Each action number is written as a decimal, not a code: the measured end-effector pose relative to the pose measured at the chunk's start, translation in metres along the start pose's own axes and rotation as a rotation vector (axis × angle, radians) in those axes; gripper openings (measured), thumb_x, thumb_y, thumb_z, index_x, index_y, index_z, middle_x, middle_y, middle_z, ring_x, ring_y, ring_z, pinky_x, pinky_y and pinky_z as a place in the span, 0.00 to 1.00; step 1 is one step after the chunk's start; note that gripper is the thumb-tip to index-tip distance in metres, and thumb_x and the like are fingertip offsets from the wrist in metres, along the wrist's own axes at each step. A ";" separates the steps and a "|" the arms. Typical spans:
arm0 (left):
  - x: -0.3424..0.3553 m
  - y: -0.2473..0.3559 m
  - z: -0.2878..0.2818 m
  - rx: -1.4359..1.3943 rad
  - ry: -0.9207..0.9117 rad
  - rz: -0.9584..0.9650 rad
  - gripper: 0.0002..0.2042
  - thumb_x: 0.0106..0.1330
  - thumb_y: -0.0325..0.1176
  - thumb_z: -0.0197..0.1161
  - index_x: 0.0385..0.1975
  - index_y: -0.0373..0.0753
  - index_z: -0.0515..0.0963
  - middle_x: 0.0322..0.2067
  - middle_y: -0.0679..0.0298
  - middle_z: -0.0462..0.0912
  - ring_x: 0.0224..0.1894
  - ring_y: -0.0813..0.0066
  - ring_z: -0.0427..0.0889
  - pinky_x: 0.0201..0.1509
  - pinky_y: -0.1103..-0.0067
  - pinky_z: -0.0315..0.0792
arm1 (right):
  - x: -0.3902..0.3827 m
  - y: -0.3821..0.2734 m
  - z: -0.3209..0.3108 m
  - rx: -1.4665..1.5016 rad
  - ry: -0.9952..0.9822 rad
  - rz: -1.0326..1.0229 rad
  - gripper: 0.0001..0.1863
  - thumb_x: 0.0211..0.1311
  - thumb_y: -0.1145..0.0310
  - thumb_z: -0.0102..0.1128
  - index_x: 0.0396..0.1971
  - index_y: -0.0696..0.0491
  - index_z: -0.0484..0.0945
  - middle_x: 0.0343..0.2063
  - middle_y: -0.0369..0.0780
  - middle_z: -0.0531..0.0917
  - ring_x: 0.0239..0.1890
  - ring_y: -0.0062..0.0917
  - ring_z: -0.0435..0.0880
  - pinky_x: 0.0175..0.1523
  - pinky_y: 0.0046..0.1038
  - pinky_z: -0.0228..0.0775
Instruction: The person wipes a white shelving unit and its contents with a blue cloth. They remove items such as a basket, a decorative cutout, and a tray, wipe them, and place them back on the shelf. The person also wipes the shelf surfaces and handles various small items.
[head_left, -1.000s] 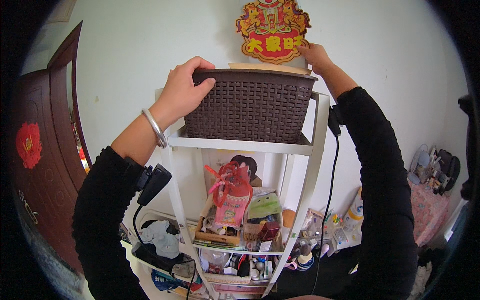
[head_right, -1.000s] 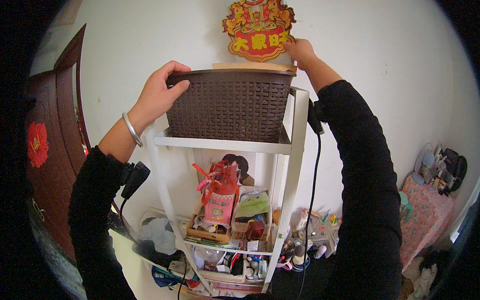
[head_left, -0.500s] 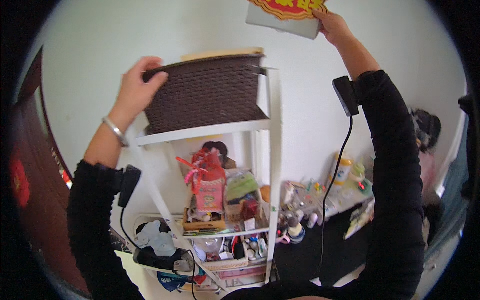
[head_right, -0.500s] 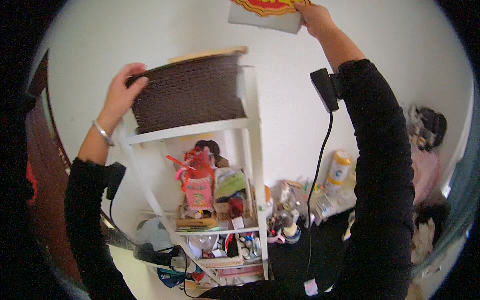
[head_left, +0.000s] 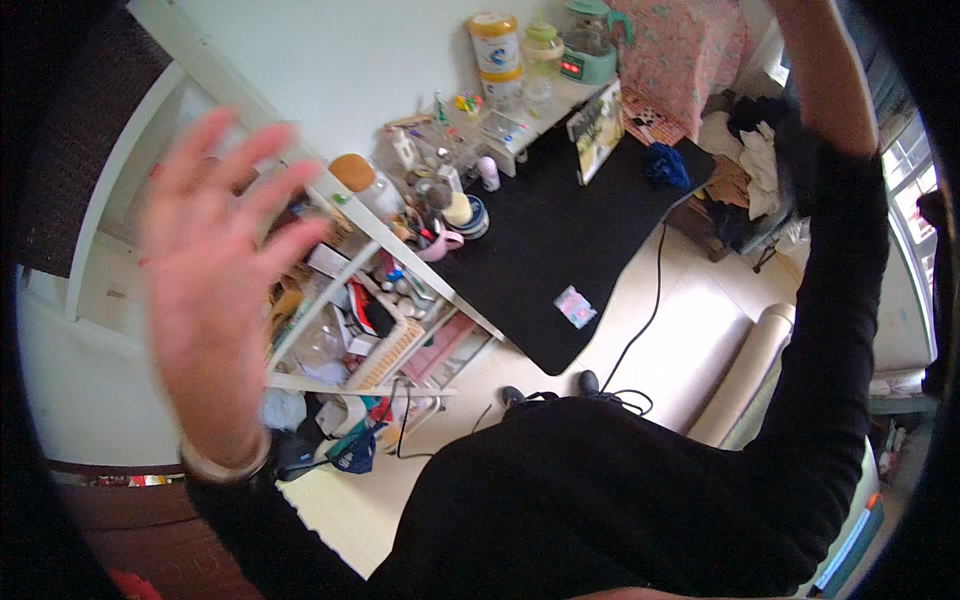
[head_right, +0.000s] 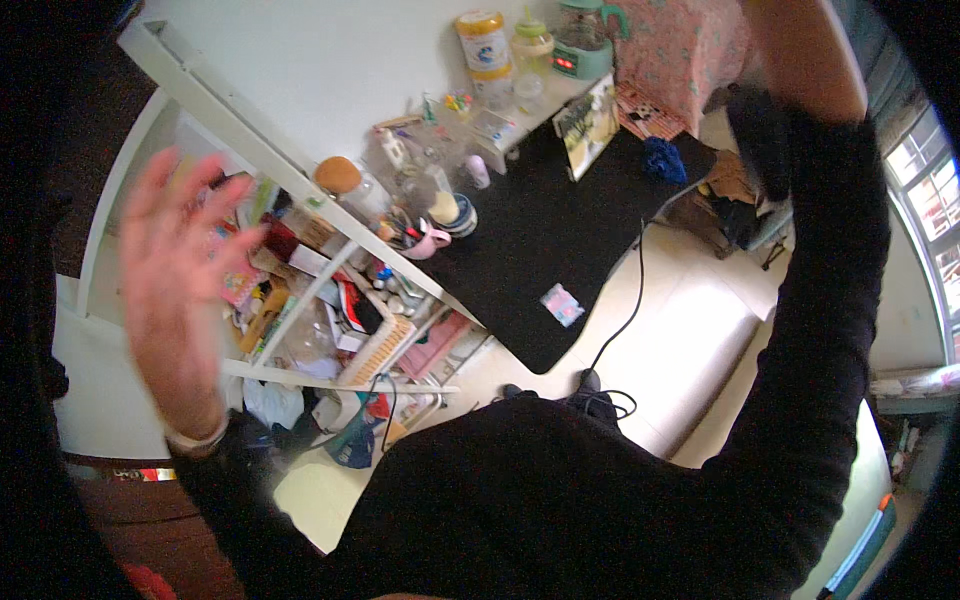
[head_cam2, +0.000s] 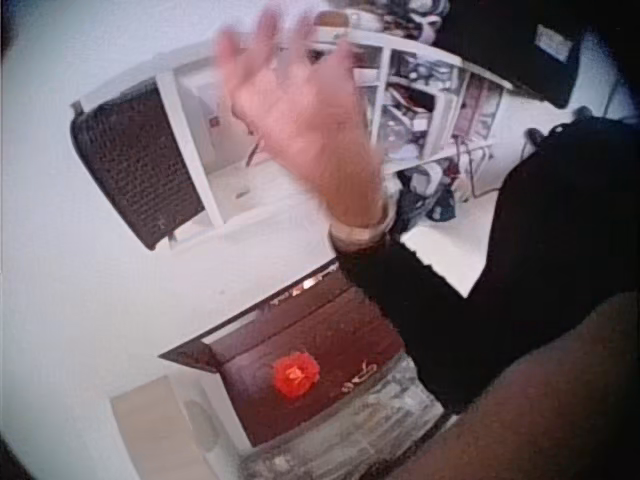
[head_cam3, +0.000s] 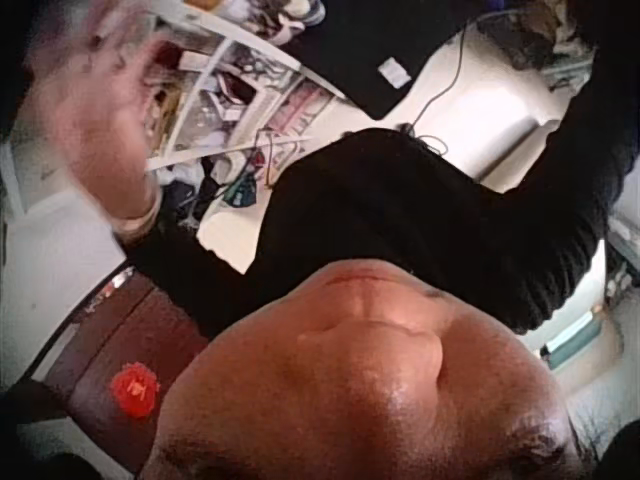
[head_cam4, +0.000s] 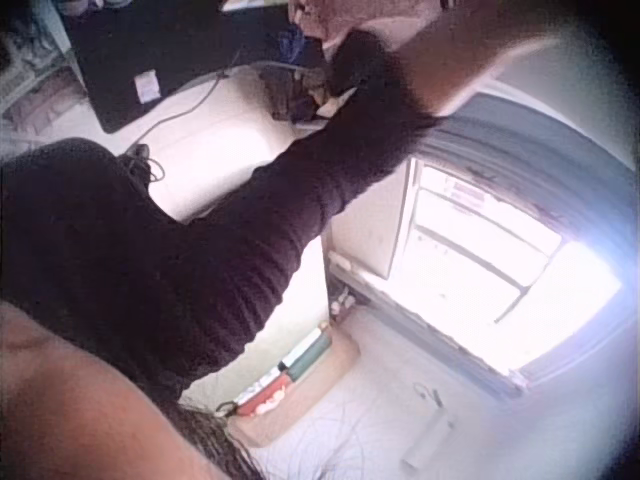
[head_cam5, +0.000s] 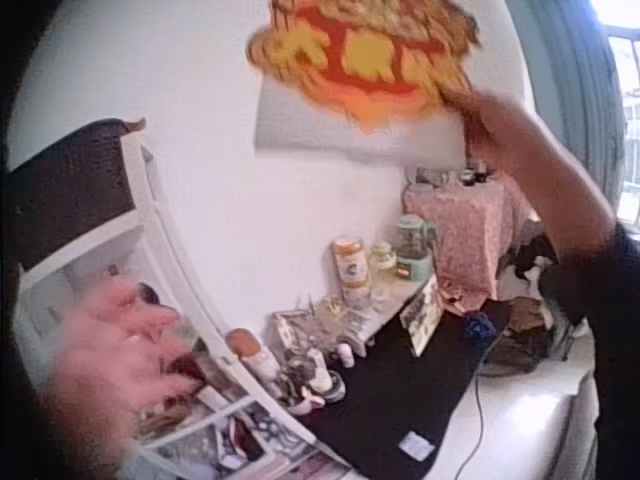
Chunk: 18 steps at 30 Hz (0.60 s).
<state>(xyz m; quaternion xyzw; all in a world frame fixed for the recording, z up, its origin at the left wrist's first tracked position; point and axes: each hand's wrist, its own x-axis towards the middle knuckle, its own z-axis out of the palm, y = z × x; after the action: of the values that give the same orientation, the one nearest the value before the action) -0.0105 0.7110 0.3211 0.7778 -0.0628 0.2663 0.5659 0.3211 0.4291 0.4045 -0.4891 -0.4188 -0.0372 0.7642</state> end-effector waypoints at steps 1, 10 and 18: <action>-0.003 -0.011 0.023 -0.160 -0.078 -0.108 0.40 0.57 0.49 0.58 0.64 0.34 0.49 0.58 0.47 0.62 0.57 0.55 0.67 0.57 0.64 0.67 | -0.039 0.008 -0.004 0.002 0.032 0.077 0.17 0.56 0.66 0.63 0.42 0.59 0.73 0.37 0.40 0.80 0.37 0.26 0.80 0.43 0.27 0.74; -0.037 -0.198 0.186 -0.873 -0.343 -0.742 0.34 0.63 0.59 0.47 0.63 0.43 0.55 0.59 0.55 0.65 0.59 0.58 0.67 0.59 0.53 0.62 | -0.352 0.151 -0.064 0.072 0.344 0.888 0.12 0.64 0.67 0.53 0.42 0.58 0.74 0.33 0.34 0.80 0.29 0.16 0.74 0.34 0.18 0.67; -0.138 -0.307 0.247 -0.945 0.000 -1.344 0.22 0.67 0.49 0.50 0.55 0.44 0.68 0.52 0.61 0.74 0.55 0.61 0.72 0.56 0.56 0.65 | -0.514 0.238 -0.074 0.134 0.215 1.200 0.13 0.61 0.65 0.58 0.40 0.59 0.76 0.34 0.35 0.81 0.32 0.16 0.76 0.39 0.20 0.68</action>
<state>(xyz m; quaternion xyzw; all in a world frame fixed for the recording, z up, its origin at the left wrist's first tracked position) 0.0790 0.5653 -0.0600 0.3292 0.3110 -0.1841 0.8724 0.1447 0.3131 -0.1267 -0.5839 0.0077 0.3772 0.7189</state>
